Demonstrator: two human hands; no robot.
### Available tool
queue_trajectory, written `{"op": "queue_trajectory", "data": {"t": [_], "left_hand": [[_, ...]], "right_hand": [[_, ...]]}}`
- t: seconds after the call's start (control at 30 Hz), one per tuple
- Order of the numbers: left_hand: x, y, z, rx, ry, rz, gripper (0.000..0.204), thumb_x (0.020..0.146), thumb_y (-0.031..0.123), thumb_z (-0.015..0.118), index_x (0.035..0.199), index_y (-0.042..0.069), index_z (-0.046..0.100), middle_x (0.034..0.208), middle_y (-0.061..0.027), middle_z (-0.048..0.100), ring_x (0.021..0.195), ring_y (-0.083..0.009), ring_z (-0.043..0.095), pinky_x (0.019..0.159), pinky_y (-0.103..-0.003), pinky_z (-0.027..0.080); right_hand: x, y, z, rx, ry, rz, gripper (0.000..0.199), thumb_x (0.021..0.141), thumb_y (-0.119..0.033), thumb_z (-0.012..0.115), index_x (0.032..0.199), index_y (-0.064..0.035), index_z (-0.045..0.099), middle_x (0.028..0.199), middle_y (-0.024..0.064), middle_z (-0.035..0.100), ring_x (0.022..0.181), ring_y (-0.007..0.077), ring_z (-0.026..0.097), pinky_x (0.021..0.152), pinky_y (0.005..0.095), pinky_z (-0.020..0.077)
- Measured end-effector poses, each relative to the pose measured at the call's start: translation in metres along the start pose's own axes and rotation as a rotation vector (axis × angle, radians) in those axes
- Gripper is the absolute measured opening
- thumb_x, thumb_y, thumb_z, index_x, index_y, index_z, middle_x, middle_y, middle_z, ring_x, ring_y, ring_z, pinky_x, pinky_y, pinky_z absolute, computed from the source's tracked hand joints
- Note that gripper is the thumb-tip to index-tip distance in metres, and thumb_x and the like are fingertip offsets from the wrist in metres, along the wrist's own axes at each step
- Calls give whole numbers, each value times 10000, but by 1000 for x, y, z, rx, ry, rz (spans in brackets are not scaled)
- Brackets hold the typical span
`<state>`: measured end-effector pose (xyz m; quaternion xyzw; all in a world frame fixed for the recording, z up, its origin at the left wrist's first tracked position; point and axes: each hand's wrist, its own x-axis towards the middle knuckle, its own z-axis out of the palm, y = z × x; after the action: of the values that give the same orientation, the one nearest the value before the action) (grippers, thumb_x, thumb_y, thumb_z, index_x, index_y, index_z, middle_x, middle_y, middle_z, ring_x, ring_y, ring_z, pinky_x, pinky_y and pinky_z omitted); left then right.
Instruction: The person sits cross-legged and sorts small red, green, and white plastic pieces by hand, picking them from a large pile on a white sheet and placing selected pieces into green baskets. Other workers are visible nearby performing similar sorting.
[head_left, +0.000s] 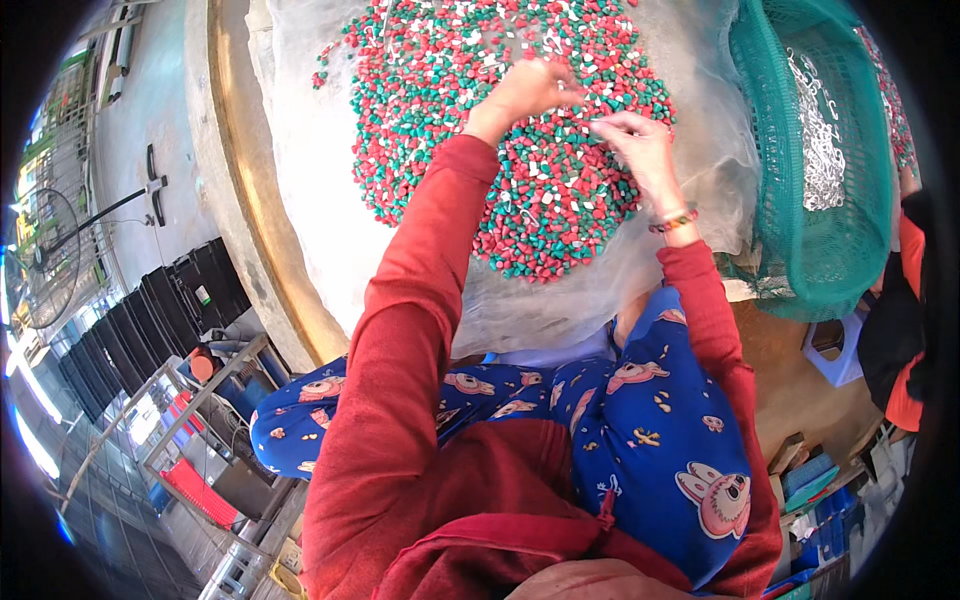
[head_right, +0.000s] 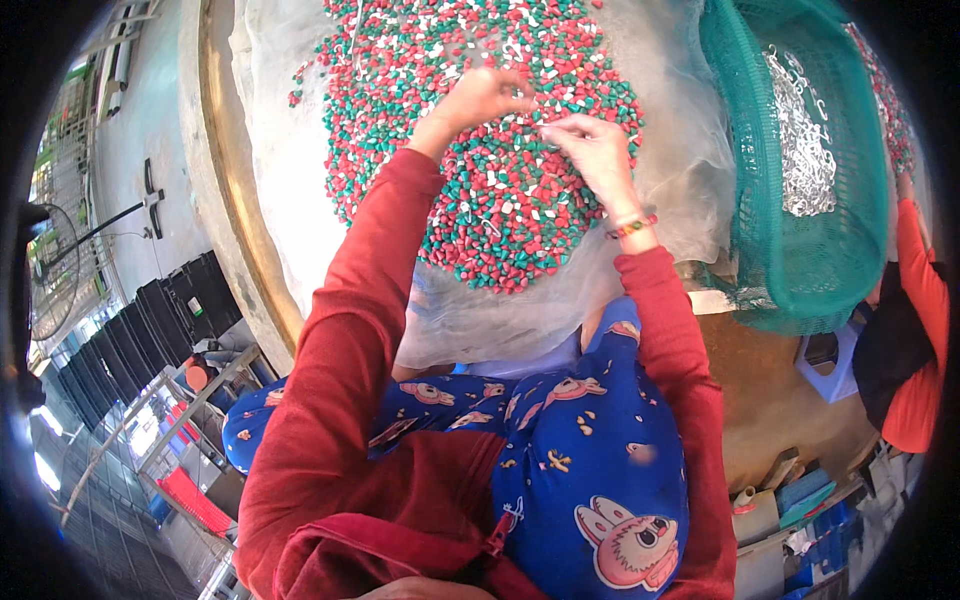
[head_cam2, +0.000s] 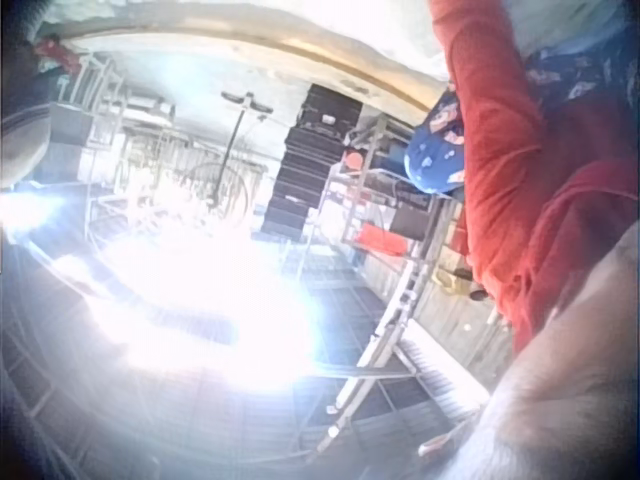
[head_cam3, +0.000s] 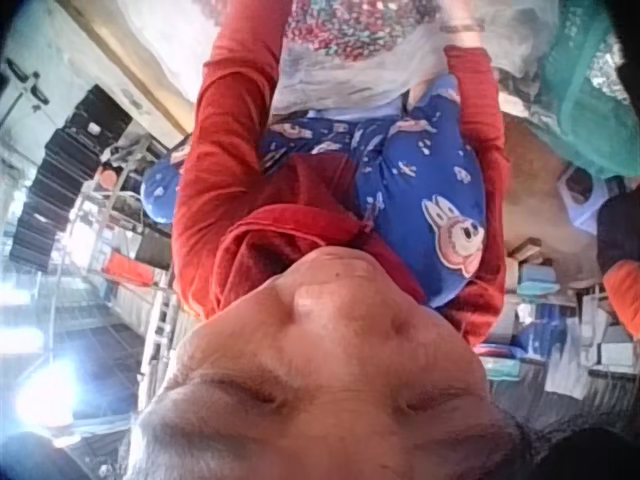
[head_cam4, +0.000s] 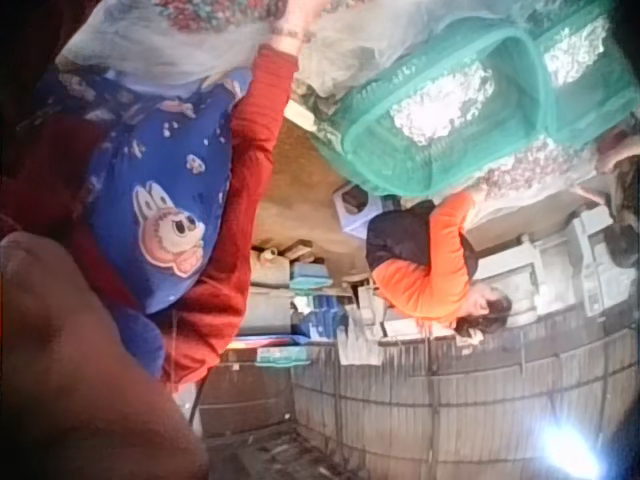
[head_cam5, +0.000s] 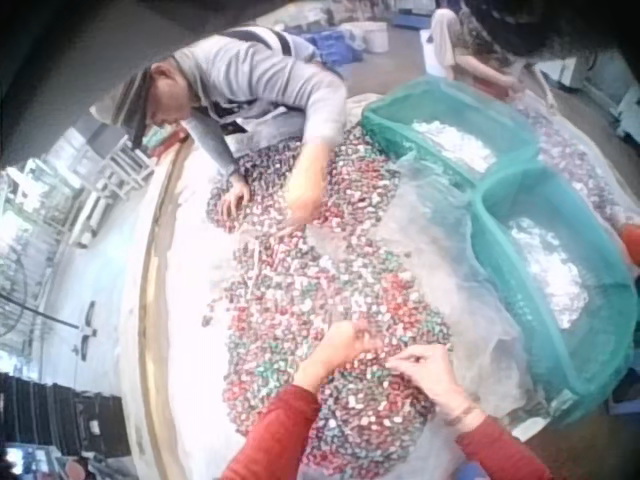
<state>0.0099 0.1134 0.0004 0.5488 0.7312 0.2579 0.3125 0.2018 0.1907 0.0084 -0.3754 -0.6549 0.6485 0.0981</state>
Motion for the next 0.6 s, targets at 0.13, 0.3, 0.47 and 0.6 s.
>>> {"op": "queue_trajectory", "data": {"t": [0.13,0.3,0.47,0.6], "left_hand": [[8,-10,13,306,96,60,227,785,280,641,825,58,667,717,-98,635,654,-182,610,627,-324,469],[-27,-4,-41,-889,111,-328,144,827,176,586,878,42,599,671,-13,552,514,-89,469,455,-206,365],[-40,1,-49,-1589,185,-120,147,792,163,555,858,32,550,841,-74,532,609,-109,480,404,-179,328],[-10,-10,-31,-1114,68,-383,214,788,224,600,885,33,594,756,-74,576,632,-162,564,511,-267,460]], "right_hand": [[-12,-23,-27,14,139,-57,125,755,-140,693,816,-31,684,659,-24,605,557,22,489,520,188,385],[-21,-40,-56,757,-313,-74,133,807,-172,582,789,-42,567,606,9,509,532,62,463,405,168,281],[-21,-37,-53,1061,-504,-80,182,837,-222,528,833,-43,499,705,71,503,554,130,497,325,181,305],[-23,-36,-45,1129,-512,46,199,876,-230,518,842,-34,503,712,73,515,548,111,496,320,166,301]]}}
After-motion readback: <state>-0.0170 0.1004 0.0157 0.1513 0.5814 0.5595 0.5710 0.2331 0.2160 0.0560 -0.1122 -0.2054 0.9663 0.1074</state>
